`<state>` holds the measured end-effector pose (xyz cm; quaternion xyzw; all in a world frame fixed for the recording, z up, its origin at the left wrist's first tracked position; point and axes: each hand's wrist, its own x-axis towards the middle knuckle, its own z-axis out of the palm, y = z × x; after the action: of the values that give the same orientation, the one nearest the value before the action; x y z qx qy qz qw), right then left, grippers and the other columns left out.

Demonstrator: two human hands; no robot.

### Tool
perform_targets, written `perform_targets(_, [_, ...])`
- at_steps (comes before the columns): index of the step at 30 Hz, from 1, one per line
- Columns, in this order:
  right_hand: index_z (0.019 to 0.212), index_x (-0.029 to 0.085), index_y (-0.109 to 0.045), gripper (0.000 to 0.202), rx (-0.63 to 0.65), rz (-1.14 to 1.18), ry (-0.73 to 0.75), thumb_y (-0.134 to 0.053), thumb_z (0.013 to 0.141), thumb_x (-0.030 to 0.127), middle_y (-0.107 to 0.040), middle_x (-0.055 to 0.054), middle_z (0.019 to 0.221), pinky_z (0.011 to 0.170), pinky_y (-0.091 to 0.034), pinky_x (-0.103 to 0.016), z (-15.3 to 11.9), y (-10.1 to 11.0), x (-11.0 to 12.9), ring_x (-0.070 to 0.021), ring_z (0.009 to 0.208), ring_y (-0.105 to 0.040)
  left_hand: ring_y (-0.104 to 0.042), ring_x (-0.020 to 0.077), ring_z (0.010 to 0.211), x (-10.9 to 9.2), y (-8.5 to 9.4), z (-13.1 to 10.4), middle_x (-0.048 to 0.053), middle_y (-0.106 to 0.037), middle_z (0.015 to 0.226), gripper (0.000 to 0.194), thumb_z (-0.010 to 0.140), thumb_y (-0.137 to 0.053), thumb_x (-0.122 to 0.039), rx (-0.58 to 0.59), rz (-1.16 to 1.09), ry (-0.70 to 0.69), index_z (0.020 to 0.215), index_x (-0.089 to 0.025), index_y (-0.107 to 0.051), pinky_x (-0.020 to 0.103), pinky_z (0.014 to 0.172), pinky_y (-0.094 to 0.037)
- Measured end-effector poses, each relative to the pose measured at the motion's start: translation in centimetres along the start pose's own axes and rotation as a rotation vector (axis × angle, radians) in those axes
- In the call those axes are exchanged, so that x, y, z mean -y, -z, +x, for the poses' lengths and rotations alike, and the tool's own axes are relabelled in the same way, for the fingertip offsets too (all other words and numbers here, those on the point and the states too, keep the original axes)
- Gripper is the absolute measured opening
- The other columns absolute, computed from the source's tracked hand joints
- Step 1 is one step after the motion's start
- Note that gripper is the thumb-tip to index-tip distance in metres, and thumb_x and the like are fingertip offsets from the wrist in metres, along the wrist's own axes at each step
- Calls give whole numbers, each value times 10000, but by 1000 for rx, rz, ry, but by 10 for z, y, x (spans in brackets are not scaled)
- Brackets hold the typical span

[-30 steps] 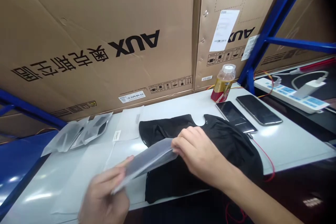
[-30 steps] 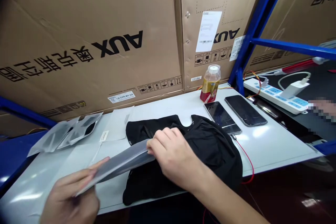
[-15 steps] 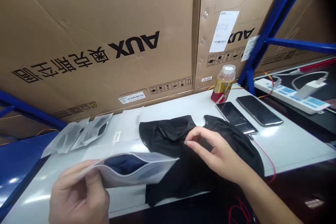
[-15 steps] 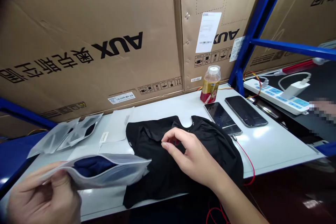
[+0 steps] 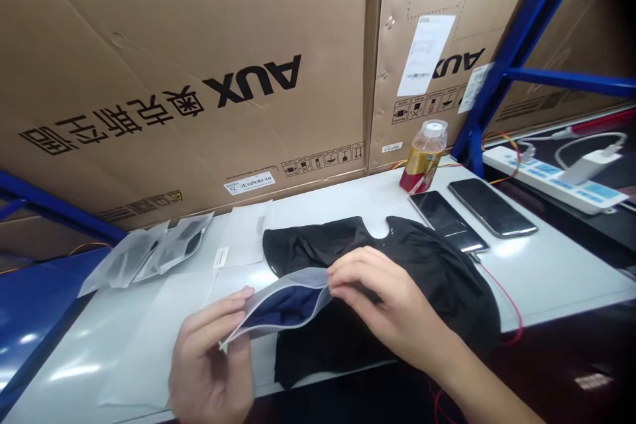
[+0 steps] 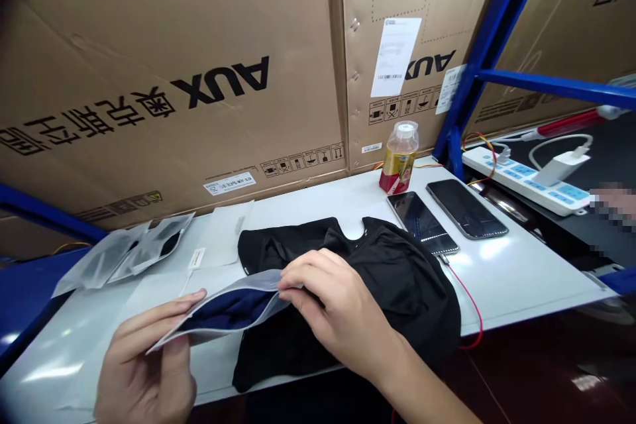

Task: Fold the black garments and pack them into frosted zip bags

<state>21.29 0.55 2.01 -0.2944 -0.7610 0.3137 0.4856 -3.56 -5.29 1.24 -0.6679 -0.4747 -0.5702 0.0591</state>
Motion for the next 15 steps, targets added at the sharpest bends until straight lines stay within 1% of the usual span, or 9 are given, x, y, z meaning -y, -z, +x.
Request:
perform_targets(4, [1058,245,-676,115,73,-16,-35,-616,1035,149,-709,-15,1022,857,-508,-342,1,-2,0,-174,957,-648,-697,287,1169,-3,8,1,92,-707,1229,265,975,-578,-178,239,69,22,1221,-232,-663,471,991,-588])
perform_targets(6, [1066,239,-662,109,119,-32,-32,-611,1037,146,-712,-15,1041,862,-497,-344,0,-4,-1,-175,963,-639,-677,295,1223,-3,11,1,102,-696,1288,347,961,-618,-226,346,96,24,1308,-238,-631,459,1017,-586])
perform_targets(9, [1084,225,-633,93,148,-89,10,-591,1045,151,-724,-21,1051,854,-476,-353,-1,-7,-3,-181,951,-631,-683,301,1241,-2,14,1,105,-681,1346,551,917,-738,-319,477,146,54,1433,-258,-552,437,1012,-609])
perform_targets(10, [1085,220,-625,90,140,-119,29,-579,1048,151,-724,-24,1035,839,-466,-355,-1,-7,-4,-183,934,-627,-691,299,1238,-1,15,1,104,-678,1360,608,907,-765,-354,511,163,72,1461,-269,-530,429,1004,-619])
perform_targets(12, [1077,215,-621,107,131,-189,83,-557,1048,135,-713,-30,1006,806,-444,-355,-2,-7,-7,-186,901,-613,-704,294,1230,0,16,0,97,-675,1379,657,903,-784,-409,555,185,94,1487,-291,-505,423,1000,-629])
perform_targets(15, [1096,235,-655,194,201,-274,211,-563,1012,86,-684,-34,1031,764,-416,-336,-1,-2,-9,-181,878,-582,-714,292,1221,2,17,1,85,-693,1367,661,908,-781,-439,561,176,67,1493,-306,-504,428,1006,-633])
